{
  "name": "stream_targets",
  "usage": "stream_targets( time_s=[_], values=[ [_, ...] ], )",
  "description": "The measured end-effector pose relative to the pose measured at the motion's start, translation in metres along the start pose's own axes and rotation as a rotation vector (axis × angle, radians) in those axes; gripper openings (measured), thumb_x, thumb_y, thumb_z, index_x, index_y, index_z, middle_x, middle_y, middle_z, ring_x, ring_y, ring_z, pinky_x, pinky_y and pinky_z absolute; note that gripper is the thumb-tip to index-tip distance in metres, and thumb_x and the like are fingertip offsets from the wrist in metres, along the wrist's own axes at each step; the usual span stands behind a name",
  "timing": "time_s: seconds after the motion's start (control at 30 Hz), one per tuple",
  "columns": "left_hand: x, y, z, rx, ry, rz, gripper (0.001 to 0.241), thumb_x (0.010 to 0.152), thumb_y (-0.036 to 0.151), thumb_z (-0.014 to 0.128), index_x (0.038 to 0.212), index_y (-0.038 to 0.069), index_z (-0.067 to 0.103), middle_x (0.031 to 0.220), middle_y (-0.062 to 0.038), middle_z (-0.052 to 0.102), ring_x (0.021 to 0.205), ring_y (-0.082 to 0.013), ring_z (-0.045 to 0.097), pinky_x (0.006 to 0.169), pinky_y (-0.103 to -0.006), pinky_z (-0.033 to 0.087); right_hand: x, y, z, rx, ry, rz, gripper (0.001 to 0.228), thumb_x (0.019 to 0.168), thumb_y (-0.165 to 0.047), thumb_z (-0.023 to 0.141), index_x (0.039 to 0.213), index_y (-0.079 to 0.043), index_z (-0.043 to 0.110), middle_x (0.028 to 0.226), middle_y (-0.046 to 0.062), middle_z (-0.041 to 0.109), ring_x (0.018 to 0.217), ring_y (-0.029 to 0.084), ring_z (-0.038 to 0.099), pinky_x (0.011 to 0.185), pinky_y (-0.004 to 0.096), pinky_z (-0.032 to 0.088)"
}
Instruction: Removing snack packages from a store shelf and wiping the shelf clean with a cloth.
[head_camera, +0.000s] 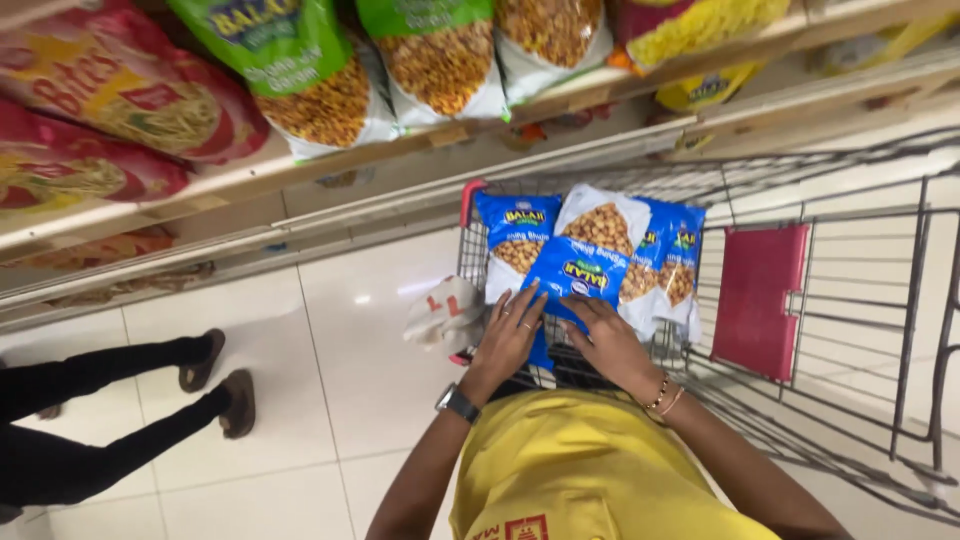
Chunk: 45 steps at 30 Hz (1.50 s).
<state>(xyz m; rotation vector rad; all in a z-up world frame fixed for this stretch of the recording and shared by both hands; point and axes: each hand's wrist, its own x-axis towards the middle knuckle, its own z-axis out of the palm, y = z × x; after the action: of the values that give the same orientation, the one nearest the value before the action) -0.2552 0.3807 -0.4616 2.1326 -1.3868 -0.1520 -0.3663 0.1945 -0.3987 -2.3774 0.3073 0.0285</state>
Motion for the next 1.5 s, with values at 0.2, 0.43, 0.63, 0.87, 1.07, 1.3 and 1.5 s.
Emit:
stream_targets(
  time_s=[0.2, 0.43, 0.63, 0.87, 1.07, 1.3, 1.5],
  values=[
    [0.049, 0.014, -0.103, -0.07, 0.358, -0.027, 0.048, 0.098, 0.004, 0.063, 0.145, 0.002, 0.053, 0.152, -0.018, 0.052, 0.137, -0.0371, 0.053, 0.118, -0.0516, 0.039, 0.05, -0.078, -0.047, 0.073, 0.128, -0.184, 0.039, 0.096, -0.022, 0.065, 0.132, -0.009, 0.065, 0.133, 0.014, 0.067, 0.122, 0.035, 0.061, 0.102, 0.044, 0.049],
    [0.109, 0.023, -0.243, -0.057, 0.7, 0.066, 0.047, 0.101, 0.003, 0.062, 0.147, 0.002, 0.053, 0.152, -0.017, 0.054, 0.138, -0.0366, 0.055, 0.118, -0.0469, 0.043, 0.119, -0.176, -0.138, 0.134, 0.411, -0.535, 0.033, 0.095, -0.007, 0.069, 0.127, -0.003, 0.068, 0.125, 0.016, 0.071, 0.116, 0.03, 0.068, 0.1, 0.039, 0.053],
    [0.158, 0.043, -0.345, -0.019, 0.928, 0.202, 0.052, 0.108, 0.008, 0.061, 0.156, 0.006, 0.042, 0.158, -0.015, 0.049, 0.144, -0.0329, 0.053, 0.122, -0.0429, 0.045, 0.162, -0.258, -0.217, 0.085, 0.833, -0.822, 0.029, 0.109, -0.004, 0.065, 0.138, 0.001, 0.063, 0.139, 0.017, 0.067, 0.128, 0.028, 0.066, 0.11, 0.038, 0.053],
    [0.247, 0.043, -0.41, 0.075, 1.071, 0.175, 0.072, 0.115, 0.039, 0.056, 0.164, 0.008, 0.014, 0.166, -0.022, 0.024, 0.153, -0.0388, 0.037, 0.127, -0.0483, 0.038, 0.281, -0.278, -0.272, 0.302, 0.81, -0.869, 0.052, 0.122, -0.024, 0.063, 0.16, -0.004, 0.033, 0.153, 0.017, 0.053, 0.138, 0.024, 0.057, 0.121, 0.038, 0.049],
    [0.276, 0.027, -0.417, 0.095, 1.187, 0.132, 0.08, 0.112, 0.045, 0.057, 0.167, 0.007, 0.013, 0.165, -0.023, 0.025, 0.149, -0.0396, 0.038, 0.123, -0.0486, 0.038, 0.273, -0.294, -0.274, 0.32, 0.738, -0.72, 0.071, 0.112, -0.04, 0.065, 0.161, -0.005, 0.028, 0.149, 0.019, 0.055, 0.133, 0.025, 0.062, 0.105, 0.037, 0.059],
    [0.278, 0.028, -0.421, 0.08, 1.201, 0.104, 0.091, 0.106, 0.048, 0.065, 0.168, 0.005, 0.012, 0.157, -0.024, 0.029, 0.148, -0.0394, 0.037, 0.124, -0.0491, 0.037, 0.298, -0.275, -0.279, 0.4, 0.708, -0.769, 0.071, 0.114, -0.038, 0.065, 0.163, -0.004, 0.026, 0.156, 0.02, 0.048, 0.144, 0.027, 0.052, 0.11, 0.038, 0.059],
    [0.277, 0.028, -0.423, 0.083, 1.154, 0.103, 0.097, 0.099, 0.049, 0.072, 0.166, 0.008, 0.015, 0.15, -0.022, 0.034, 0.14, -0.039, 0.04, 0.123, -0.0521, 0.036, 0.302, -0.272, -0.281, 0.498, 0.669, -0.851, 0.067, 0.121, -0.031, 0.067, 0.164, -0.005, 0.023, 0.16, 0.018, 0.047, 0.147, 0.025, 0.048, 0.129, 0.039, 0.042]
  ],
)
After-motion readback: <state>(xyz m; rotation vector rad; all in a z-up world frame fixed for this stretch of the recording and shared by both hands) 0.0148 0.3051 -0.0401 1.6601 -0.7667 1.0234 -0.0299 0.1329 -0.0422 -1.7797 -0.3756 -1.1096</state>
